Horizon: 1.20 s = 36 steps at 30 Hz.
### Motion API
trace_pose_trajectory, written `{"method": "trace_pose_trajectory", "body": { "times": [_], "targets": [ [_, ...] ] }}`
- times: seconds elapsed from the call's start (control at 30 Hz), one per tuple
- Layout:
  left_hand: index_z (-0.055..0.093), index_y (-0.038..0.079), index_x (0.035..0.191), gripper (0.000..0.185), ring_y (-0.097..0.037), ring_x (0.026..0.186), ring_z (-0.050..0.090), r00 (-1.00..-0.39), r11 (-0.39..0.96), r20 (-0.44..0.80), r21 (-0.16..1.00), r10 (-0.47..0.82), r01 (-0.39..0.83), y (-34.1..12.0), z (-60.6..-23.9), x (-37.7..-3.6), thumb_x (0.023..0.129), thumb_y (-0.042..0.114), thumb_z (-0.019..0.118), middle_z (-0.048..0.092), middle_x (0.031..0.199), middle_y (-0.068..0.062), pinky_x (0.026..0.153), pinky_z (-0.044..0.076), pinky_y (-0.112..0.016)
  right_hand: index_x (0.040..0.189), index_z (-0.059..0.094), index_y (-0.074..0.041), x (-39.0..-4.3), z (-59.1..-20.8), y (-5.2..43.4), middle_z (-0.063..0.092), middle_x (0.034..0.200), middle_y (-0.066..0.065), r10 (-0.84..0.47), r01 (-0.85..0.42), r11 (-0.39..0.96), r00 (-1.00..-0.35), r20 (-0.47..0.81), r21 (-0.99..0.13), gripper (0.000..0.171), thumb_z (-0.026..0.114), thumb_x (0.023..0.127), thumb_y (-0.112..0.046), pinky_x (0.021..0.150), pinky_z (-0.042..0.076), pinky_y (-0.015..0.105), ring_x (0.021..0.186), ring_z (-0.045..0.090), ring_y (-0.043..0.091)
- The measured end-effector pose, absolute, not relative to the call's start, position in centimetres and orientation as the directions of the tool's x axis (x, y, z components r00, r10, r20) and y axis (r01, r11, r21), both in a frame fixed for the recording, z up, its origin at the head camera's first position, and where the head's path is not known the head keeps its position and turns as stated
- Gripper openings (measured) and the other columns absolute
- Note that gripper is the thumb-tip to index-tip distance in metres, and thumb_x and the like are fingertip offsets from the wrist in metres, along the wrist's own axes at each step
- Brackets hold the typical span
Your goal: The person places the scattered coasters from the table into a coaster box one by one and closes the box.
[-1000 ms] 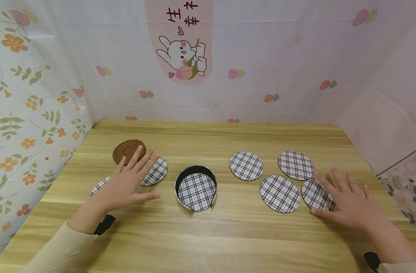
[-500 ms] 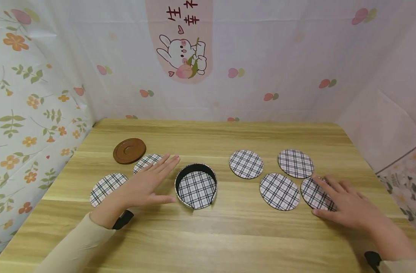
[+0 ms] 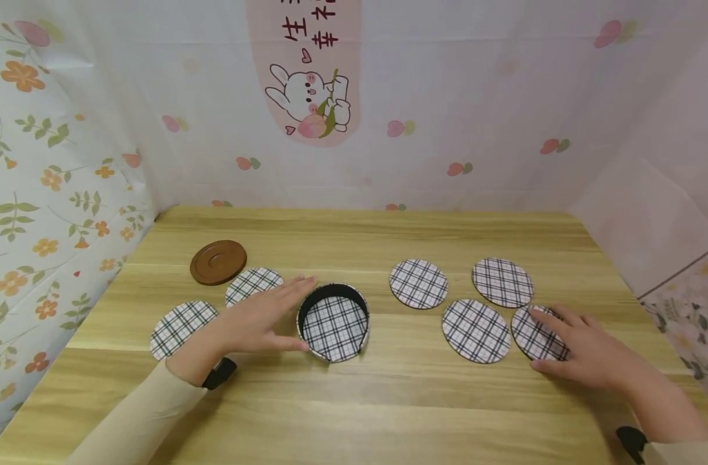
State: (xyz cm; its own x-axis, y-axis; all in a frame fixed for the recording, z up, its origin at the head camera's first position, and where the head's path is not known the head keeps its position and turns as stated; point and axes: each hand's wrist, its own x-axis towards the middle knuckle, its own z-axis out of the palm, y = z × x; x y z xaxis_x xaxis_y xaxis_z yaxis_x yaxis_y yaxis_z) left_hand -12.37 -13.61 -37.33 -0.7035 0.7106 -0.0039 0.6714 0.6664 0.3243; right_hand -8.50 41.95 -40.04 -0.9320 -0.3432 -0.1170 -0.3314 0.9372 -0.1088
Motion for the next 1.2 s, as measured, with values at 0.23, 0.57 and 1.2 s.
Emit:
{"method": "trace_pose_trajectory", "body": {
  "times": [0.23, 0.57, 1.2],
  "targets": [
    [0.019, 0.01, 0.159, 0.104, -0.026, 0.152, 0.025, -0.704, 0.665, -0.038, 0.37, 0.709, 0.649, -13.4, -37.6, -12.7, 0.084, 0.068, 0.063, 0.025, 0.165, -0.007, 0.122, 0.028, -0.045, 0.142, 0.045, -0.004, -9.2, -39.8, 41.7, 0.045, 0.135, 0.034, -0.343, -0.332, 0.938, -0.931, -0.128, -0.096, 0.094, 0.082, 0.072, -0.054, 0.083, 0.037, 0.079, 0.114, 0.043, 0.065],
    [0.019, 0.011, 0.159, 0.107, -0.025, 0.15, 0.029, -0.713, 0.674, -0.087, 0.42, 0.696, 0.608, -13.1, -37.4, -13.1, 0.082, 0.066, 0.068, 0.028, 0.164, -0.005, 0.121, 0.031, -0.044, 0.141, 0.046, -0.003, -9.2, -39.7, 41.5, 0.044, 0.135, 0.035, -0.333, -0.32, 0.94, -0.934, -0.13, -0.116, 0.094, 0.083, 0.071, -0.054, 0.082, 0.037, 0.079, 0.114, 0.041, 0.065],
    [0.016, 0.014, 0.16, 0.112, -0.021, 0.151, 0.025, -0.71, 0.66, -0.17, 0.559, 0.683, 0.501, -12.9, -37.6, -13.9, 0.078, 0.057, 0.078, 0.026, 0.164, -0.002, 0.123, 0.025, -0.041, 0.143, 0.044, -0.004, -9.3, -39.1, 41.1, 0.041, 0.134, 0.037, -0.3, -0.285, 0.948, -0.949, -0.099, -0.14, 0.094, 0.085, 0.071, -0.049, 0.087, 0.029, 0.075, 0.117, 0.033, 0.065]
  ]
}}
